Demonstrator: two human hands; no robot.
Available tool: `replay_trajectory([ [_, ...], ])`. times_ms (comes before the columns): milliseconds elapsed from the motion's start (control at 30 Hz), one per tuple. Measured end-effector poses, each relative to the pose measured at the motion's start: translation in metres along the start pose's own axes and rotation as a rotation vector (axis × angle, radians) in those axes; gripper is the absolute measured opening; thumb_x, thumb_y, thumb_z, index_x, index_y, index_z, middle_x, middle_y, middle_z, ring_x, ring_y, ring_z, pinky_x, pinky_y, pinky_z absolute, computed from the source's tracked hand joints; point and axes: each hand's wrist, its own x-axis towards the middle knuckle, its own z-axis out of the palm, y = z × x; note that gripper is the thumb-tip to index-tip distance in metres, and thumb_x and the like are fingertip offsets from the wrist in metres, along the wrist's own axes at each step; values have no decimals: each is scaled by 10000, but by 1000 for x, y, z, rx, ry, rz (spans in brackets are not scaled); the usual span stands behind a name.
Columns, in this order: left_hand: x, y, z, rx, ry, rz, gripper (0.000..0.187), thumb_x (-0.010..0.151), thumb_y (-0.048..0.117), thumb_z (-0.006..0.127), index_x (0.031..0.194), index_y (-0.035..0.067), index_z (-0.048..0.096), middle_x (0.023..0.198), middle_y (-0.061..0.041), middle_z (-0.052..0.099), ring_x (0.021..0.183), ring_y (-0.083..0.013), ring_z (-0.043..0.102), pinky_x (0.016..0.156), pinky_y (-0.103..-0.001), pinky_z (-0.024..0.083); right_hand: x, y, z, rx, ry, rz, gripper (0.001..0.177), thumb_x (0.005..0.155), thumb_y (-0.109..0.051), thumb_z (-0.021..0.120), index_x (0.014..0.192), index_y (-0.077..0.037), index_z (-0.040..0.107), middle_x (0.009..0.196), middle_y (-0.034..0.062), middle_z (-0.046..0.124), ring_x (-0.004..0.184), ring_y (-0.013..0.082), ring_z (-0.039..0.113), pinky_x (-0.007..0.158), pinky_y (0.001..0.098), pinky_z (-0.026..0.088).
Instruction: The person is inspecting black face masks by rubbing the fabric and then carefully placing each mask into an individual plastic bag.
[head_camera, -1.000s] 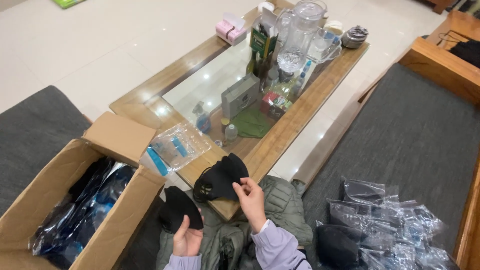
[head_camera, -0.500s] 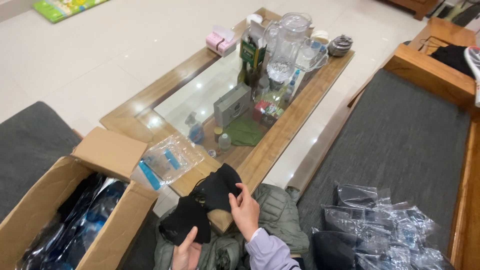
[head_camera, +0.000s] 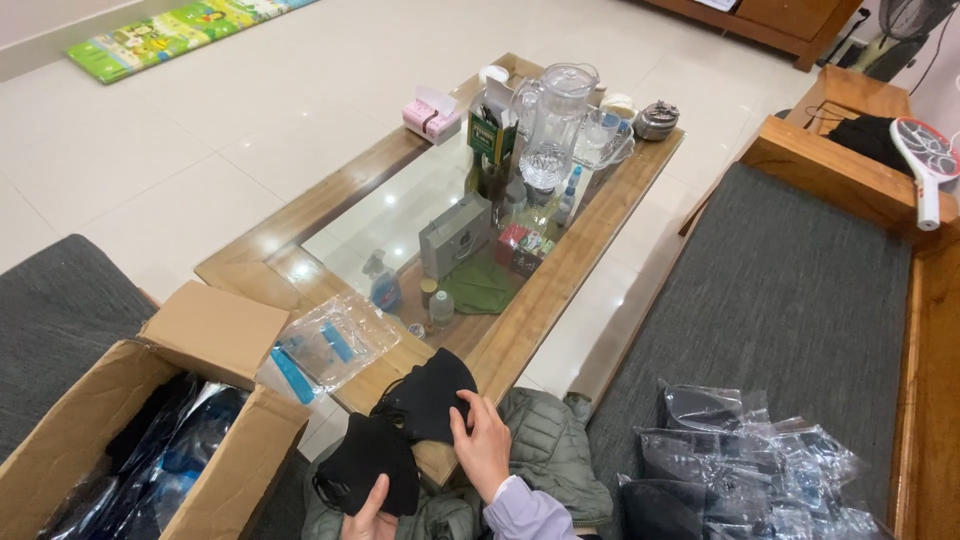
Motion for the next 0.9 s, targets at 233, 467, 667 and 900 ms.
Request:
replay_trajectory([
  [233, -22, 9, 35, -27, 62, 100, 597, 961, -13, 485, 1549, 81, 459, 1406, -246, 573, 1199, -427, 570, 970, -603, 481, 1, -2, -6, 27, -45, 13, 278, 895, -239, 671, 1167, -192, 703, 738, -29, 547, 590, 159, 552, 573, 312, 479],
  [467, -18, 5, 32, 63, 97, 80, 533, 955, -8, 522, 1487, -7, 498, 1345, -300, 603, 1162, -464, 594, 944, -605, 493, -8, -34, -26, 187, -102, -60, 202, 915, -179, 668, 1097, -141, 748, 791, -20, 547, 576, 121, 528, 541, 271, 442],
  [667, -12, -10, 23, 163, 35, 186, 630, 822, -200, 634, 1435, -80, 547, 1313, -297, 659, 1160, -400, 637, 1006, -479, 482, -16, -86, -54, 267, -212, -257, 340, 870, -184, 726, 1201, -108, 715, 1058, 39, 563, 713, 139, 557, 600, 250, 484],
  [900, -10, -10, 22, 375, -159, 239, 666, 737, -218, 763, 1374, -76, 627, 1283, -261, 744, 1154, -362, 713, 1042, -472, 540, -22, -91, -55, 64, -99, -501, 311, 830, -138, 752, 1140, -161, 737, 1185, 87, 566, 901, 221, 559, 686, 303, 507],
])
